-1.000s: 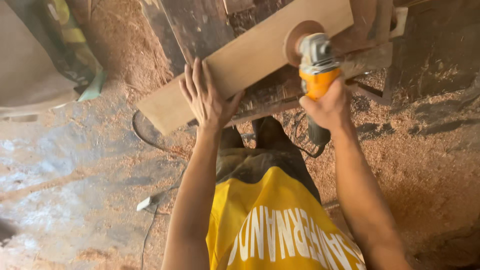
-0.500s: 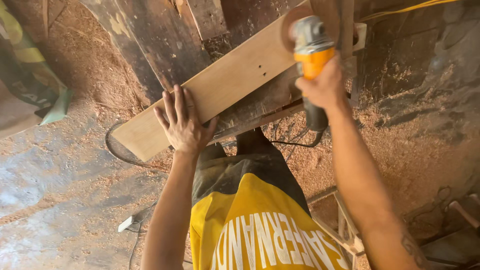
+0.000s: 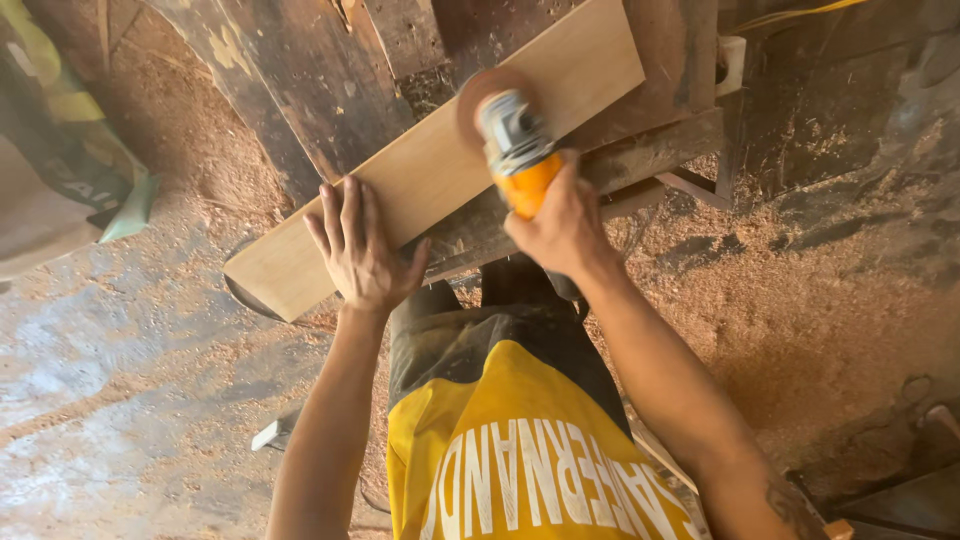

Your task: The person uses an angle grinder with a sanding disc to smooth the surface of a wooden plank. They hold the plank with one hand and move the grinder back and forth along its length, generating sawdust.

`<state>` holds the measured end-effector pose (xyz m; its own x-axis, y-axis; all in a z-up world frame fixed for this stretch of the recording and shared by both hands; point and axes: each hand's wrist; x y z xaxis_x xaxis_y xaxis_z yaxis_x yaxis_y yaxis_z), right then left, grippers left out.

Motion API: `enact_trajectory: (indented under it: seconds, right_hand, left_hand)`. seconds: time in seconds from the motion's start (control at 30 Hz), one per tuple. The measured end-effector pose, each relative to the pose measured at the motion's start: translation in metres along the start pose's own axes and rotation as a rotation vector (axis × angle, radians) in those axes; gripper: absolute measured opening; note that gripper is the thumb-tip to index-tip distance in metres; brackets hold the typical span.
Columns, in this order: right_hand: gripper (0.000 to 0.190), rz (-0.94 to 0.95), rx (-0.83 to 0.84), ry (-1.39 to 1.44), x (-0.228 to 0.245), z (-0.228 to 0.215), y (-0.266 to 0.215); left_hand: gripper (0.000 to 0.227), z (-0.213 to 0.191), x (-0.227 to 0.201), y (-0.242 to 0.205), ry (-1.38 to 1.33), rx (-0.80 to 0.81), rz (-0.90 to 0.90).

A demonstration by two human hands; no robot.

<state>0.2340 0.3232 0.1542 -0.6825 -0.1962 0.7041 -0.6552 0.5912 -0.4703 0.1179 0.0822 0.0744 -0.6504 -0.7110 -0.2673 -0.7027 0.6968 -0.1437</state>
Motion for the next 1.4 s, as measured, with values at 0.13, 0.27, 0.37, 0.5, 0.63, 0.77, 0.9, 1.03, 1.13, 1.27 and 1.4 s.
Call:
enact_trajectory:
  seconds: [0.13, 0.27, 0.37, 0.5, 0.63, 0.77, 0.9, 1.03, 1.13, 1.27, 1.4]
  right_hand:
    - [0.073, -0.098, 0.113, -0.028, 0.017, 0.024, -0.009]
    - [0.074, -0.109, 0.063, -0.081, 0.011, 0.014, 0.007]
    - [0.074, 0.131, -0.044, -0.093, -0.012, -0.023, 0.021]
    - [0.066, -0.002, -0.199, -0.032, -0.051, -0.075, 0.034]
    - [0.063, 0.042, -0.287, 0.09, -0.076, -0.098, 0.033]
    - [0.062, 0.07, -0.222, 0.194, -0.067, -0.071, 0.007]
    - [0.066, 0.012, -0.121, 0.002, -0.049, -0.025, -0.025]
    - [0.067, 0.034, 0.006, -0.025, -0.049, -0.03, -0.028]
    - [0.066, -0.051, -0.133, -0.092, -0.071, -0.054, -0.009]
    - [0.069, 0.12, -0.301, -0.081, -0.103, -0.112, 0.013]
    - [0.053, -0.025, -0.356, 0.392, -0.118, -0.144, 0.002]
  left_hand:
    - [0.076, 0.003, 0.012, -0.012, -0.057, -0.105, 0.086]
    - [0.06, 0.009, 0.015, -0.012, -0.016, -0.151, 0.098]
    - [0.058, 0.01, 0.016, -0.011, -0.009, -0.169, 0.117]
    - [0.053, 0.008, 0.017, -0.012, -0.019, -0.175, 0.092]
    - [0.051, 0.009, 0.015, -0.01, 0.003, -0.197, 0.109]
    - [0.051, 0.008, 0.011, -0.01, 0.014, -0.206, 0.114]
    - [0.053, 0.01, 0.013, -0.01, 0.05, -0.174, 0.134]
    - [0.051, 0.01, 0.012, -0.009, 0.058, -0.2, 0.15]
    - [0.051, 0.011, 0.012, -0.012, 0.066, -0.196, 0.146]
    - [0.052, 0.012, 0.013, -0.012, 0.053, -0.21, 0.146]
    - [0.056, 0.006, 0.013, -0.007, 0.101, -0.154, 0.146]
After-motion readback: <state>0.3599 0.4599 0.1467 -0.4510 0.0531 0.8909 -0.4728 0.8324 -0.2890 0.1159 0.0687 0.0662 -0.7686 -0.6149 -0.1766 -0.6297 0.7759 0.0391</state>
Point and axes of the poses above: each hand's wrist, its own y-axis towards the middle knuckle, its own z-axis out of the palm, x = y × z, and after that the axes turned 15 degrees about y, right-handed
